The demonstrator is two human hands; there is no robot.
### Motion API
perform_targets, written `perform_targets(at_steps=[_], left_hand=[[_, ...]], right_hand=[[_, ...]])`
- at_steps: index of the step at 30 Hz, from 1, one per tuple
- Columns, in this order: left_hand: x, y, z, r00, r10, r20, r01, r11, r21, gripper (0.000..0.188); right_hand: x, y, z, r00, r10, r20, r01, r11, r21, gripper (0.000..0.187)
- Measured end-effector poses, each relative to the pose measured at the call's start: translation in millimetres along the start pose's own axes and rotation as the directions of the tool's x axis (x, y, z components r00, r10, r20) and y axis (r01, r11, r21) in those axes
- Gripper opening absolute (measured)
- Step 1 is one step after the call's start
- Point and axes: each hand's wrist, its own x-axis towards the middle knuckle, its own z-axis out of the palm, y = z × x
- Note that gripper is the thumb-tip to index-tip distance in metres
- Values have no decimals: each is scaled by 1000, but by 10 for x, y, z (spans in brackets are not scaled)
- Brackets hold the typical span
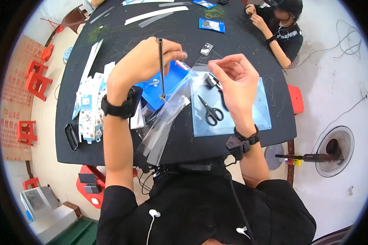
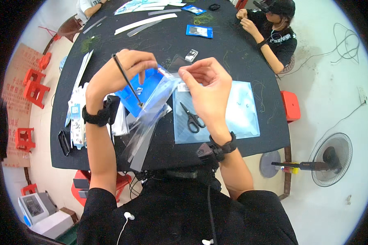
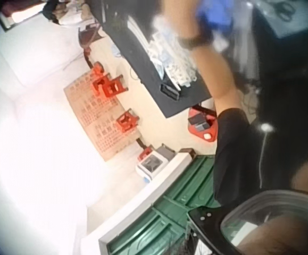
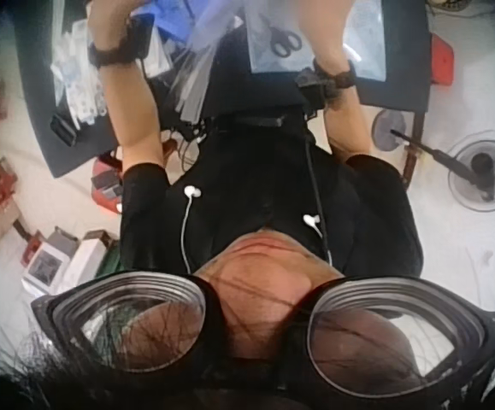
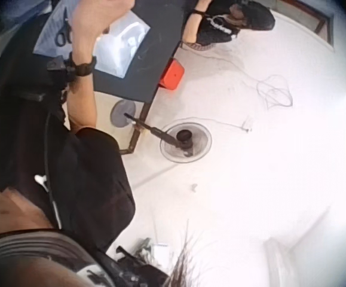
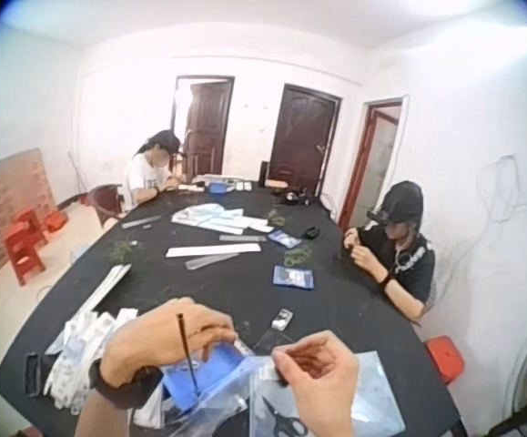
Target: The person uses pliers to crimp a component onto a fishing line, trims the excess line with scissors, and then threads the line through a small metal tube.
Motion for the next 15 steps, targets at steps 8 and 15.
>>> perform_targets(at_steps=[8, 15], left_hand=[[31, 232, 2, 991, 11, 131, -4, 998, -59, 24], [41, 168, 33, 984, 108, 139, -98, 992, -76, 19]], right_hand=[[37, 61, 44, 1000, -4, -11, 6, 989, 145, 24], [-4, 202, 104, 1000, -20, -11, 21, 986, 165, 36]])
